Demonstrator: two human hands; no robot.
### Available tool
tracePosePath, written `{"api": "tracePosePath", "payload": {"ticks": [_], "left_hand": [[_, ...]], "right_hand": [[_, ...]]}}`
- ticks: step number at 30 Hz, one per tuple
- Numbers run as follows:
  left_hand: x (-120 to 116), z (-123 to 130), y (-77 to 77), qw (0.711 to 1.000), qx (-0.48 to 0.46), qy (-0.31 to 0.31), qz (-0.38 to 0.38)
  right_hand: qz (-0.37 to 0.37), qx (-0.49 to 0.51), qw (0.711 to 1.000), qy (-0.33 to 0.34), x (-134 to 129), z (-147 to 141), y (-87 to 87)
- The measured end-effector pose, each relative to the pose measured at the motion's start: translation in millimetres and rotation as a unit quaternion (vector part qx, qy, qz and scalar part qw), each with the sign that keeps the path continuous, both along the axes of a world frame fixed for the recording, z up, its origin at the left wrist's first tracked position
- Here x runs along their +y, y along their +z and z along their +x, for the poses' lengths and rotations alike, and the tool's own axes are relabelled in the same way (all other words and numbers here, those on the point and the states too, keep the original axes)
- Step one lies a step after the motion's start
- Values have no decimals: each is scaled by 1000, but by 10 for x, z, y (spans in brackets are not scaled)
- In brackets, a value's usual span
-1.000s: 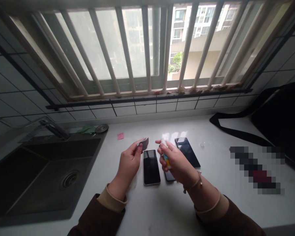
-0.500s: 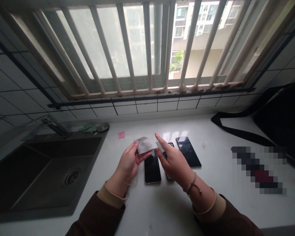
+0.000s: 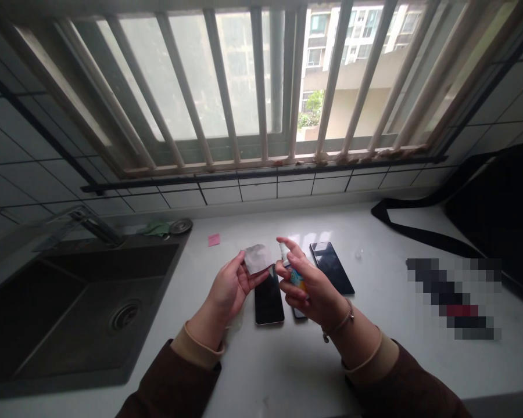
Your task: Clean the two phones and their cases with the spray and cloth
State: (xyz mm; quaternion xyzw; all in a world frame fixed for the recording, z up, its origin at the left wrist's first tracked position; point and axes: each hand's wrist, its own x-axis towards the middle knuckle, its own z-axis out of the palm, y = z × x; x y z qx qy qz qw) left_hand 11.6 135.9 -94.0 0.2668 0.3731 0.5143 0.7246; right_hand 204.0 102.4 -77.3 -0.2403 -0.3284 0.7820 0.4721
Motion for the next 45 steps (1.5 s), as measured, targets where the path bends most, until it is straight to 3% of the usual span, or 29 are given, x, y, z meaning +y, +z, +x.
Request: {"api": "tracePosePath", "payload": {"ticks": [3, 7, 10, 20, 26, 33, 38, 41, 45], "left_hand": [[0, -2, 39, 1000, -19, -16, 0], [-18, -4, 59, 998, -35, -45, 9], [-35, -2, 56, 998, -39, -56, 17], [-64, 23, 36, 997, -33, -65, 32], [-56, 10, 8, 996, -31, -74, 42], [-57, 17, 22, 996, -36, -73, 33], [-51, 10, -3, 998, -22, -57, 34], [-27, 0, -58, 998, 36, -31, 52], [12, -19, -132, 991, 121, -18, 53]], "right_hand": [[82, -175, 979, -65, 14, -17, -80], [243, -432, 856, -146, 33, -47, -214], [280, -480, 816, -158, 42, -43, -254], [273, -518, 800, -133, 68, -57, -284], [275, -492, 811, -156, 70, -50, -279], [290, -473, 822, -131, 33, -46, -264], [265, -470, 824, -172, 64, -29, -285], [255, -436, 835, -220, 85, -34, -307], [245, -424, 826, -279, 114, -34, -345]]}}
